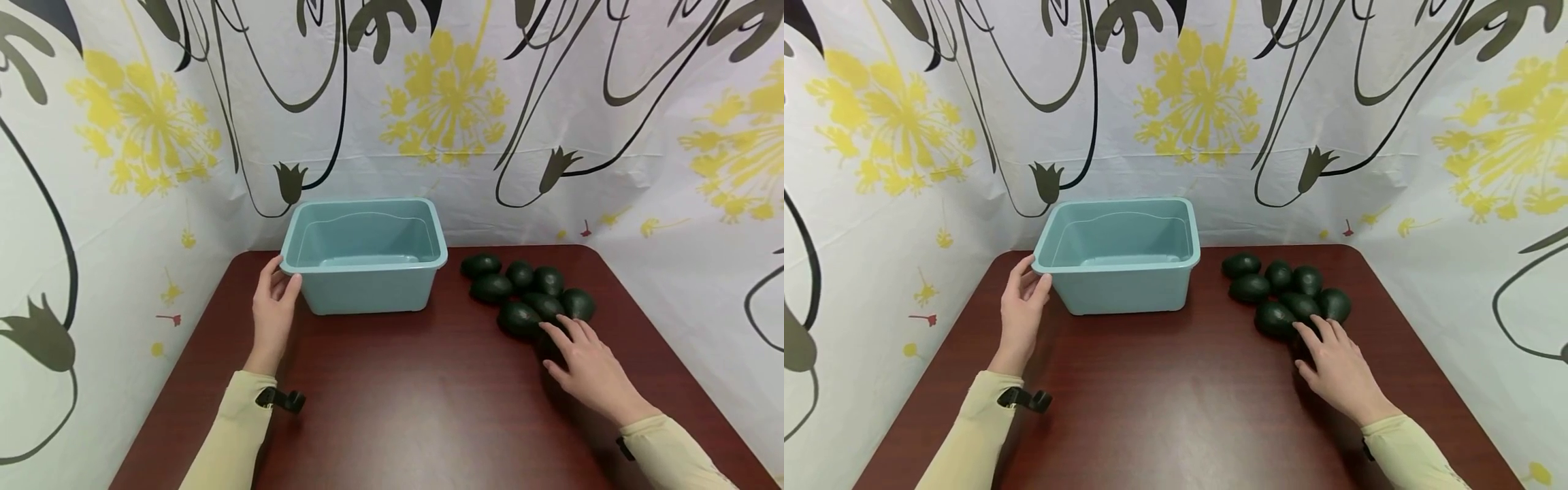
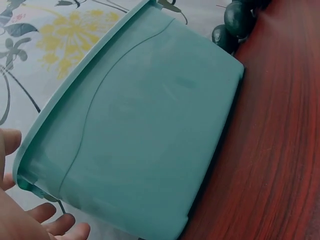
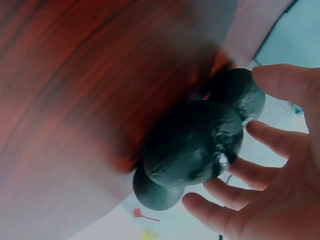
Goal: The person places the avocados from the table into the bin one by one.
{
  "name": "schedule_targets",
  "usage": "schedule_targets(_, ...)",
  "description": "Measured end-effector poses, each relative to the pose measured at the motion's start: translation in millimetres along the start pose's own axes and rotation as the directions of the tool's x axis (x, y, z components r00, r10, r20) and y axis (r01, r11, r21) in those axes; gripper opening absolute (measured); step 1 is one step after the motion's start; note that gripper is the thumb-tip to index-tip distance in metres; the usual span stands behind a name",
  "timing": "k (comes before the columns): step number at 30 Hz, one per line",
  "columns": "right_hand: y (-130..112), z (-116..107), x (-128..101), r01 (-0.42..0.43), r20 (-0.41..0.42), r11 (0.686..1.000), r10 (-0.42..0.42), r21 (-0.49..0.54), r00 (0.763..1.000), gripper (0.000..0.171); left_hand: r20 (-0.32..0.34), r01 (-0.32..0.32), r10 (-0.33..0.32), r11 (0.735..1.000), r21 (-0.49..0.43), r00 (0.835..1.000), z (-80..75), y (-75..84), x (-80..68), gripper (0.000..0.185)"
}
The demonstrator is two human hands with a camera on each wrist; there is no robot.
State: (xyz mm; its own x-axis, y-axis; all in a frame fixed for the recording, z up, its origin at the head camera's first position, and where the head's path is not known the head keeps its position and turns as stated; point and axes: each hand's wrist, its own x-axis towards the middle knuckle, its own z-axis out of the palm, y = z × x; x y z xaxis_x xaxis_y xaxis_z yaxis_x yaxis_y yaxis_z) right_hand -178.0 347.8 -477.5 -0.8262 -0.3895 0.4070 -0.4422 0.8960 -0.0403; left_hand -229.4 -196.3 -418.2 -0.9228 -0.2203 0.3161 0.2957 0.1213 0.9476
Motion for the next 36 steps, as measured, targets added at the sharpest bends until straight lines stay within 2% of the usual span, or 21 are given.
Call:
schedule_targets(6,6.7,2.0,-2.8,-0.028,0.018,0.999,0.027,0.029,0.999,0.074,0.004,0.028,-0.028,0.995,-0.099,1.0,3.7,-8.1,8.4,0.059)
schedule_targets(11,12.1,0.3,-4.1,-0.062,0.042,0.997,0.061,0.035,0.997,0.078,0.014,0.027,-0.025,0.99,-0.14,1.0,7.8,-12.6,13.8,0.062)
schedule_targets(16,16.2,-1.9,-5.1,-0.09,0.049,0.995,0.089,0.033,0.995,0.081,0.017,0.019,-0.016,0.987,-0.159,1.0,9.3,-15.8,17.0,0.063)
schedule_targets(21,20.6,-3.6,-7.3,-0.127,0.057,0.991,0.125,0.037,0.991,0.081,0.019,0.038,-0.035,0.98,-0.197,0.999,10.7,-17.9,17.0,0.062)
schedule_targets(36,24.2,1.9,-9.4,-0.251,0.092,0.964,0.243,0.088,0.966,0.079,-0.036,0.028,-0.037,0.97,-0.241,0.999,17.8,-19.8,15.8,0.058)
